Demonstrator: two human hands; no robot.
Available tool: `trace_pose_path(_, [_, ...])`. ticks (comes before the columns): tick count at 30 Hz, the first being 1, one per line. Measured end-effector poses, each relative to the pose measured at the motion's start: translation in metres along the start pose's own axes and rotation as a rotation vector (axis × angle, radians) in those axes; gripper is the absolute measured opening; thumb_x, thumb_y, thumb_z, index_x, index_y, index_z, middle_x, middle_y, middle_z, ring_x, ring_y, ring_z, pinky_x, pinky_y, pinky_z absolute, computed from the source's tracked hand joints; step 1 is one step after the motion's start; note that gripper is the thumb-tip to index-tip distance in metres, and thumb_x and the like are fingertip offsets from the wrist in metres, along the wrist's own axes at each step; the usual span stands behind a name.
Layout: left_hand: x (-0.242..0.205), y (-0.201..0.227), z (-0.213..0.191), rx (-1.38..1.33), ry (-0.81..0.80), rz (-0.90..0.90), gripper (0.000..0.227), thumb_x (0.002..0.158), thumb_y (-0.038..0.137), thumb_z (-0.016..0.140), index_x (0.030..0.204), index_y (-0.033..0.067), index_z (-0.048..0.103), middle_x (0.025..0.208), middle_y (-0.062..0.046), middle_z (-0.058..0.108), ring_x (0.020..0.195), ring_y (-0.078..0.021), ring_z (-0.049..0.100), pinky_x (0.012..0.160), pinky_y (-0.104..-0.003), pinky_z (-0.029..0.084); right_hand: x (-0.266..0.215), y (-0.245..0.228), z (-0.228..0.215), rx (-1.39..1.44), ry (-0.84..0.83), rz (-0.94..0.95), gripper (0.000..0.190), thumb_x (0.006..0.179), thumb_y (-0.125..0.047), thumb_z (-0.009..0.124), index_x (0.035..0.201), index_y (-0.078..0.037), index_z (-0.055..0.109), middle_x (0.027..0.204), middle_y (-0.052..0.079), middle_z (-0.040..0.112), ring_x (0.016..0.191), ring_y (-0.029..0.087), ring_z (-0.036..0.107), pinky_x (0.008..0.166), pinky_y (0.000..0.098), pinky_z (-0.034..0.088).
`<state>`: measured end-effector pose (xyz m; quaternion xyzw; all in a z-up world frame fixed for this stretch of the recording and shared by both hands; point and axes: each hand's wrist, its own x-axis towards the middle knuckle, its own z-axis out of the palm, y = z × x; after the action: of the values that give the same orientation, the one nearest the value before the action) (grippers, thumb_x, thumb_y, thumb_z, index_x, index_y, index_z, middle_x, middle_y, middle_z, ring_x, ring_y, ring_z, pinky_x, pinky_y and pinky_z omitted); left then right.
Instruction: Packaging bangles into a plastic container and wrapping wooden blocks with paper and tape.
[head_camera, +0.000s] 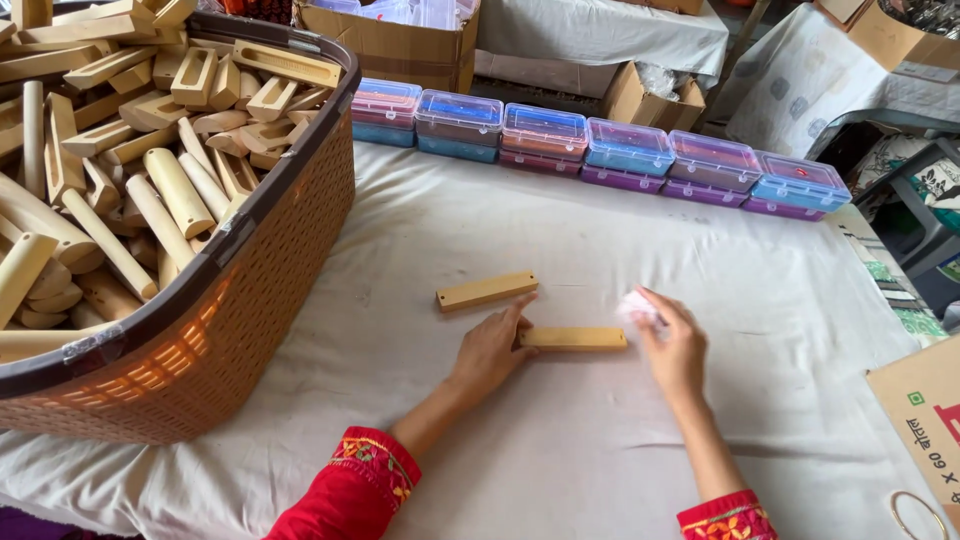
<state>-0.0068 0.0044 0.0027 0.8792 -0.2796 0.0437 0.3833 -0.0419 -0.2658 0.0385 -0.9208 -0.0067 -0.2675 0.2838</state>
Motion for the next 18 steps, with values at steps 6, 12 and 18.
trace_pose_path(6, [-0.007,0.005,-0.001,-0.081,0.031,-0.068,0.104,0.073,0.022,0.089,0.157,0.019,0.027,0.107,-0.007,0.072,0.096,-0.0286,0.07,0.082,-0.042,0.056,-0.033,-0.042,0.055,0.118,-0.227,-0.432,0.046,0.08,0.005,0.069,0.124,-0.009,0.07,0.131,0.011,0.068,0.121,0.032,0.064,0.103,0.0416,0.05])
trace_pose_path(12, [-0.005,0.007,-0.008,-0.132,-0.066,-0.125,0.103,0.073,0.026,0.09,0.154,0.0191,0.027,0.103,-0.006,0.075,0.093,-0.0276,0.072,0.08,-0.041,0.056,0.006,0.003,0.027,0.018,-0.294,-0.339,0.042,0.084,0.012,0.059,0.116,-0.01,0.074,0.131,0.002,0.071,0.127,0.024,0.065,0.109,0.0385,0.052])
trace_pose_path(18, [-0.002,0.004,-0.007,-0.196,-0.055,-0.131,0.103,0.074,0.021,0.087,0.156,0.0199,0.025,0.108,-0.005,0.075,0.092,-0.0268,0.074,0.081,-0.04,0.058,-0.023,-0.063,0.033,0.005,-0.374,-0.444,0.037,0.086,0.002,0.067,0.121,-0.01,0.073,0.131,0.007,0.069,0.126,0.028,0.061,0.109,0.0418,0.046])
